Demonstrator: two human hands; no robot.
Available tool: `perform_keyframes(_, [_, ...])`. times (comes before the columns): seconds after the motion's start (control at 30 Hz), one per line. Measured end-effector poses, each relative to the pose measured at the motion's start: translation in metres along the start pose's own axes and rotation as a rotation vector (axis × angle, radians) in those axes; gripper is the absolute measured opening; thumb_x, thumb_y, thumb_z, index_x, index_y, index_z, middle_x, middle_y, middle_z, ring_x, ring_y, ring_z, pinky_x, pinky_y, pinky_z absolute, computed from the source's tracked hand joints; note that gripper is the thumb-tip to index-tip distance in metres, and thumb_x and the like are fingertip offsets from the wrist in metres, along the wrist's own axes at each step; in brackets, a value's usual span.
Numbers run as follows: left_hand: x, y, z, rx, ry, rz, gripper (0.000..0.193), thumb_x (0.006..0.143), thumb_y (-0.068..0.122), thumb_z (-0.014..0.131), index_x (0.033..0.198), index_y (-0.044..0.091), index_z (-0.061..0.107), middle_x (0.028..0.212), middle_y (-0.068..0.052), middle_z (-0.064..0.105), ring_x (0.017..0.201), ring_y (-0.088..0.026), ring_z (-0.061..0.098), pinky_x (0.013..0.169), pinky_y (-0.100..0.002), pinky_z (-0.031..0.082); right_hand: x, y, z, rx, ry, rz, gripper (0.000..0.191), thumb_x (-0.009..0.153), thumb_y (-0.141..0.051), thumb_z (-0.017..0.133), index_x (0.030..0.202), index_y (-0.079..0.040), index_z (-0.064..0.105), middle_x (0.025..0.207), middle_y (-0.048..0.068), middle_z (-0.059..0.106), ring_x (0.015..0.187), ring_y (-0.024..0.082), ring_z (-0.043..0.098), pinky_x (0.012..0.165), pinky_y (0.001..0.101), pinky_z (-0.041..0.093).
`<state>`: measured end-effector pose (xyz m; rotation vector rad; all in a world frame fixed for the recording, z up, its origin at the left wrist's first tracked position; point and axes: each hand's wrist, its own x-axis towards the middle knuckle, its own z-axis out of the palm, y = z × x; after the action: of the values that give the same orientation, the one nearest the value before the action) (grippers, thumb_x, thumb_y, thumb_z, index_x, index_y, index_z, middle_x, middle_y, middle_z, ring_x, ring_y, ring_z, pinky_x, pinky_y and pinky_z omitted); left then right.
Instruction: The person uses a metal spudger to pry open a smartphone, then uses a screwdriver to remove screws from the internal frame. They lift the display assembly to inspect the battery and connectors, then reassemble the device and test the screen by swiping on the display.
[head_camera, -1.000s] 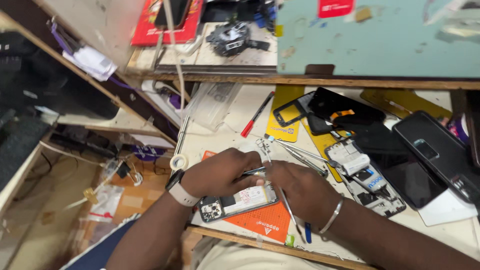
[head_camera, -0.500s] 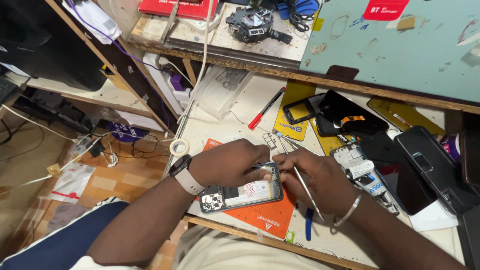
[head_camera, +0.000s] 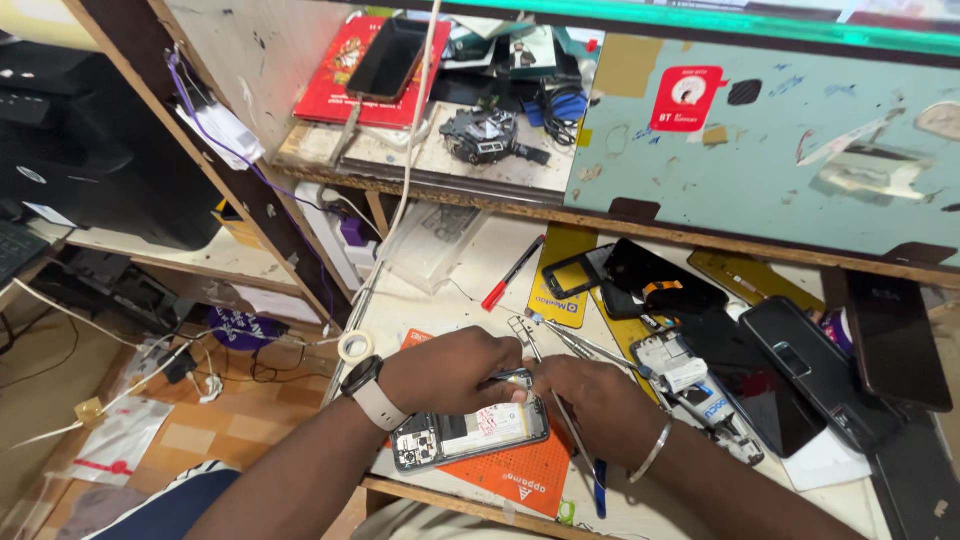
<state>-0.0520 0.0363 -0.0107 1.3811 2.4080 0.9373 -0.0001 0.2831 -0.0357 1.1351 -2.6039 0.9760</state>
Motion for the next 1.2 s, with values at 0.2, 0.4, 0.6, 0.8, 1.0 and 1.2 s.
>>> perform_keyframes(0.2, [-0.001,-0.003,0.002,0.005,-0.005,0.011,0.045,0.095,0.045,0.065,0.106,0.002,0.063,0.076,-0.020,0.066,0.074,-0.040,0.066,0.067,-0.049,0.050,-0.001,0.007,0.001,-0.172,0.038,-0.247,0.022,0.083,-0.009,0.067,0.105,-0.003,0.063,0.112,0.021,0.070,0.096,0.039,0.070,0.081,0.0432,0.058])
perform_keyframes(0.4, [-0.002,-0.003,0.003,0.029,-0.015,0.005,0.043,0.095,0.044,0.068,0.101,0.002,0.062,0.073,-0.018,0.063,0.073,-0.039,0.065,0.066,-0.048,0.048,-0.001,0.004,0.001,-0.041,-0.061,-0.001,0.010,0.092,-0.014,0.066,0.094,-0.005,0.064,0.090,0.013,0.070,0.082,0.032,0.072,0.070,0.0412,0.059])
perform_keyframes(0.6, [-0.002,-0.003,0.004,0.033,-0.035,-0.010,0.045,0.095,0.047,0.068,0.100,0.003,0.063,0.071,-0.017,0.062,0.070,-0.037,0.064,0.064,-0.047,0.048,0.004,0.001,-0.004,-0.106,-0.028,-0.164,0.015,0.094,-0.016,0.060,0.101,-0.003,0.064,0.095,0.017,0.070,0.082,0.035,0.072,0.068,0.0418,0.058])
perform_keyframes(0.8, [-0.001,-0.003,0.005,0.009,-0.036,-0.017,0.045,0.094,0.048,0.068,0.098,0.003,0.063,0.071,-0.016,0.061,0.069,-0.037,0.064,0.063,-0.047,0.048,0.000,-0.004,-0.005,0.083,-0.069,0.114,0.013,0.096,-0.020,0.064,0.096,-0.007,0.064,0.089,0.012,0.074,0.101,0.027,0.080,0.066,0.0390,0.060])
perform_keyframes(1.0, [-0.002,-0.005,0.006,0.022,-0.034,-0.009,0.044,0.094,0.047,0.068,0.098,0.003,0.062,0.071,-0.016,0.062,0.070,-0.038,0.064,0.064,-0.047,0.048,0.006,-0.001,-0.002,-0.049,-0.090,0.078,0.014,0.096,-0.018,0.062,0.100,-0.005,0.065,0.092,0.013,0.071,0.074,0.032,0.072,0.064,0.0426,0.059])
perform_keyframes(1.2, [-0.001,-0.011,0.008,0.039,0.015,0.115,0.042,0.097,0.044,0.066,0.099,0.003,0.058,0.078,-0.018,0.062,0.074,-0.041,0.062,0.067,-0.049,0.048,0.005,-0.002,0.003,-0.249,0.117,-0.337,0.010,0.097,-0.012,0.062,0.102,-0.003,0.063,0.108,0.017,0.070,0.090,0.033,0.073,0.075,0.0390,0.060])
